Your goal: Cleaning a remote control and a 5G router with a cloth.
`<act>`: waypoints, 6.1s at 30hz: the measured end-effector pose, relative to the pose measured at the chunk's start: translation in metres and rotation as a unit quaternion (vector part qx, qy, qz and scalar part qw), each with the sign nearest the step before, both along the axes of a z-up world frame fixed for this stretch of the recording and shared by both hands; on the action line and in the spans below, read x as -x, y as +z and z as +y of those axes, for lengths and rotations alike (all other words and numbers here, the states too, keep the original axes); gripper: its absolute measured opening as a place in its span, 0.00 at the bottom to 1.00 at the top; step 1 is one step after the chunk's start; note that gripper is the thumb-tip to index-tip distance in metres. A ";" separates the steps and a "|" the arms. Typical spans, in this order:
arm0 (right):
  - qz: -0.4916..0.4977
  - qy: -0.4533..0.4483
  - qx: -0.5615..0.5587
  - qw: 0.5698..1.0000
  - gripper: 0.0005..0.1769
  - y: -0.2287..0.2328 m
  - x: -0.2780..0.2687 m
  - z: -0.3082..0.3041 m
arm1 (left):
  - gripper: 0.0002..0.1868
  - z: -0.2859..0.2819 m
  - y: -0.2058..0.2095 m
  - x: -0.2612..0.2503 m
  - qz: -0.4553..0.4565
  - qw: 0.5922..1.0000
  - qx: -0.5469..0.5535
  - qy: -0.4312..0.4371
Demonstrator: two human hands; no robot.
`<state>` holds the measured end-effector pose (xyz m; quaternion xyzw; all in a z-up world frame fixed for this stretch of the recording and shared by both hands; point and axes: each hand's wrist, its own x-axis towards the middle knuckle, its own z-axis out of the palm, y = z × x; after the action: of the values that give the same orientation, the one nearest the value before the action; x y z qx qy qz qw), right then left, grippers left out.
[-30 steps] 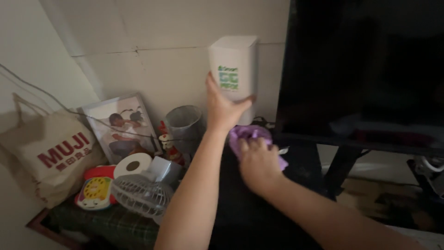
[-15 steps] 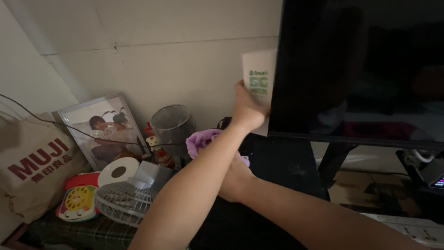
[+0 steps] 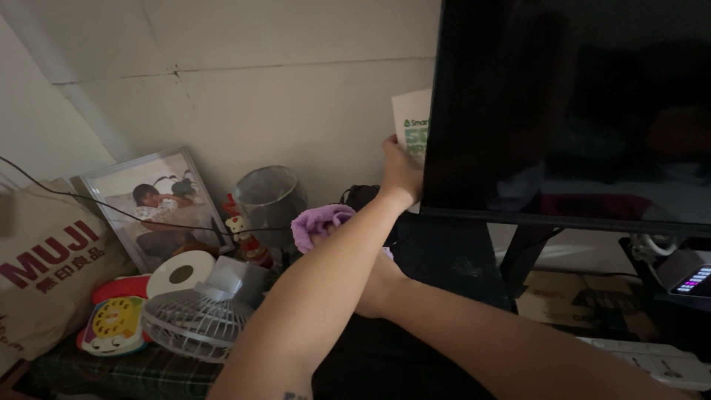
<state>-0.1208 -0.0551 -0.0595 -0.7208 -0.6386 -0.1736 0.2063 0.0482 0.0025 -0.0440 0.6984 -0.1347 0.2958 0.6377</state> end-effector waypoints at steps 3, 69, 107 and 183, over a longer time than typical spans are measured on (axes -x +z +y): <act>-0.019 -0.003 -0.004 1.000 0.43 0.000 -0.001 -0.002 | 0.57 -0.003 0.003 0.006 0.025 0.999 -0.038 0.020; 0.045 -0.066 -0.103 0.991 0.31 0.017 -0.013 0.025 | 0.47 0.146 -0.049 0.137 0.021 0.854 0.452 -0.258; 0.018 -0.228 -0.109 0.967 0.26 -0.008 -0.077 0.038 | 0.47 0.112 0.002 0.166 0.066 0.830 0.550 -0.056; -0.115 -0.066 -0.240 0.962 0.37 0.045 -0.017 0.016 | 0.15 0.180 -0.051 0.105 0.139 0.773 0.619 0.002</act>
<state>-0.1038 -0.0392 -0.0146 -0.6657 -0.5483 -0.4170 0.2868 -0.0572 0.1821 -0.0947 0.1860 0.1693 0.2160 0.9435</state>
